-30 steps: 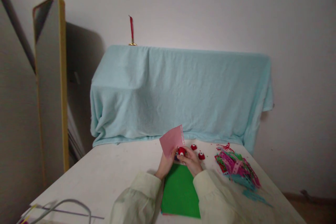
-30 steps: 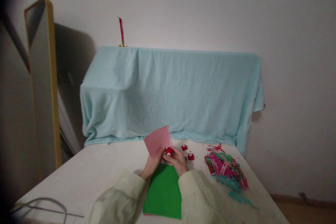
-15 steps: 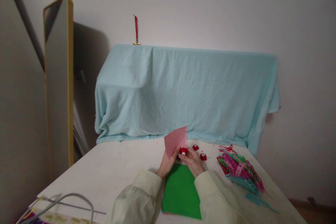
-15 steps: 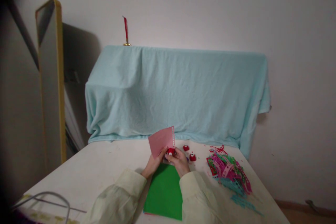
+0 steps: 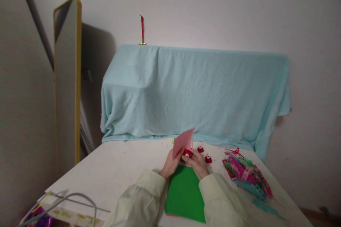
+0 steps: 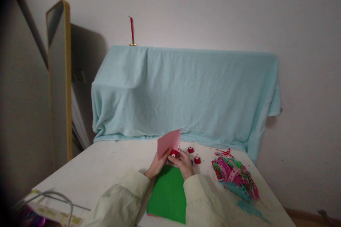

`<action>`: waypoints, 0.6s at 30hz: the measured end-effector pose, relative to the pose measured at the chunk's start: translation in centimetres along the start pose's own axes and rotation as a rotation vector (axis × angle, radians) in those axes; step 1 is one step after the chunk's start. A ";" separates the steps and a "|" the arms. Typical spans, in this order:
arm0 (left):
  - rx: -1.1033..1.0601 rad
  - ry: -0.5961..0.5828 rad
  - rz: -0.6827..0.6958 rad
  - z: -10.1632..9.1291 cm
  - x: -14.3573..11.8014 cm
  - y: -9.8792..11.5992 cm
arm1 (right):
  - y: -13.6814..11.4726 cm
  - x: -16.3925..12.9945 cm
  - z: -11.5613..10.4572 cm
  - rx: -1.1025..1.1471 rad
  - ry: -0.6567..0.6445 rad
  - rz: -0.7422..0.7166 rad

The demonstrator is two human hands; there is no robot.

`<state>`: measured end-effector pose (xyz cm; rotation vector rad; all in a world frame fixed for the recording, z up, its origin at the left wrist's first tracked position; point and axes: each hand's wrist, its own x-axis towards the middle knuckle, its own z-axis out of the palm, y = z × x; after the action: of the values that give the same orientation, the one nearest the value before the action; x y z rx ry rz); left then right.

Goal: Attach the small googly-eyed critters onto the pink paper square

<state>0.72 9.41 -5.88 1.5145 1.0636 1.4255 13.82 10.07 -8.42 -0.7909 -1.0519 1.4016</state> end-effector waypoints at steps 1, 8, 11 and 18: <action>0.003 0.000 -0.003 0.0 0.0 0.0 | -0.1 0.0 0.1 0.010 0.000 -0.002; 0.004 -0.040 0.059 -0.1 0.3 -0.6 | -0.6 -0.1 0.4 0.026 -0.009 -0.052; 0.001 -0.045 0.066 -0.2 0.5 -1.1 | -0.2 0.2 0.1 0.003 0.003 -0.091; 0.026 -0.001 -0.044 -0.2 0.6 -1.3 | -0.1 0.4 -0.4 -0.073 0.024 -0.105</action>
<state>0.41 10.43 -6.83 1.5008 1.1127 1.3857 14.16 10.50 -8.42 -0.7919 -1.1156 1.2679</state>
